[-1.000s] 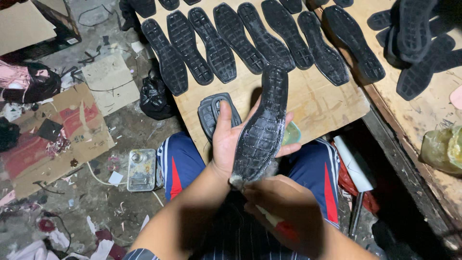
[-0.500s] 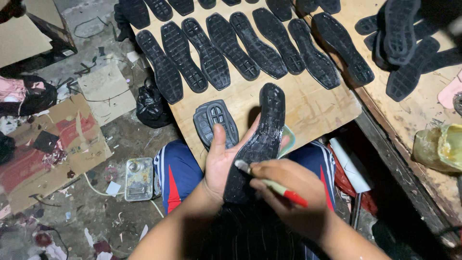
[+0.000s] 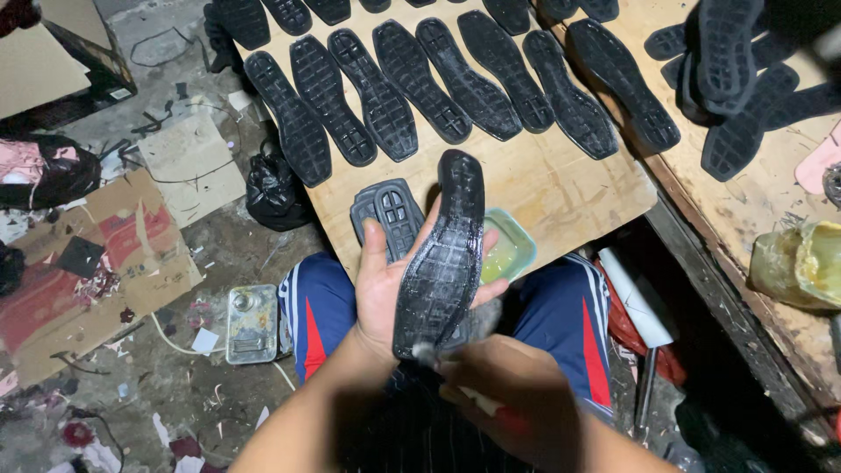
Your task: The person sits on the floor and applies glue with a brush onto the textured underside of rubber shoe soles, dipping the brush into a small container of adhesive. They coat one sole at a time, turning each over to cover the surface, and set finished soles on the bench among rows of other soles.
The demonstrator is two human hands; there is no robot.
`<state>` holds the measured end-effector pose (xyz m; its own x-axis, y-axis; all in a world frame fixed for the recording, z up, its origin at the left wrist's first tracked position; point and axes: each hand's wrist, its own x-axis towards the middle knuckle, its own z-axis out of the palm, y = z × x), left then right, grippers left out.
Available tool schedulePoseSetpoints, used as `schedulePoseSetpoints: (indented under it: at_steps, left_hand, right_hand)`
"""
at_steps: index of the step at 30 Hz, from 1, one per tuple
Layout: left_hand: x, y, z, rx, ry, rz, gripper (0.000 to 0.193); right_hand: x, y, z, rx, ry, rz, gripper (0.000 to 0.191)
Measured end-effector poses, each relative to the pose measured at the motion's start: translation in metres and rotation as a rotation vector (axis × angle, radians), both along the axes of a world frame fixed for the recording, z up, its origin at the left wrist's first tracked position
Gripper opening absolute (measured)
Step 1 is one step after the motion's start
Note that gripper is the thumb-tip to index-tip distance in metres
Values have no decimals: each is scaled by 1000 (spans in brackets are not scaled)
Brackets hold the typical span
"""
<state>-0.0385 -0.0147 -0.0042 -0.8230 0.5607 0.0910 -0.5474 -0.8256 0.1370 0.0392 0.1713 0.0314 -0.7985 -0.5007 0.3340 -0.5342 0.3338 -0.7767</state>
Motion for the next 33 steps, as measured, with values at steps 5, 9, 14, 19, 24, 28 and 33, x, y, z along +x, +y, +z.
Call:
schedulePoseSetpoints:
  at_steps: [5,9,14,19,24,28,33]
  left_hand:
    - [12,-14,25,62,74,7,106]
    - [8,-21,33,162,71,-27,108]
    - [10,-20,24,-43,109,-41,112]
    - [24,-24,13,23,34,-163,100]
    - [30,-21,3,52,71,-230,100]
    - [34,-23,-2,56,12,-251,102]
    - [34,-26,-6,29,60,-302,98]
  right_hand:
    - [12,37,8,-727,-210,-273,18]
    - [4,51,17,-877,-337,-250,24]
    - [-4,41,16,-481,-188,-230,22]
    - [-7,35,26,-466,-248,-331,27]
    - [-43,28,29,-323,-155,-455,19]
    - [-49,24,37,-311,-89,-474,20]
    - [-68,19,46,-473,-187,-543,19]
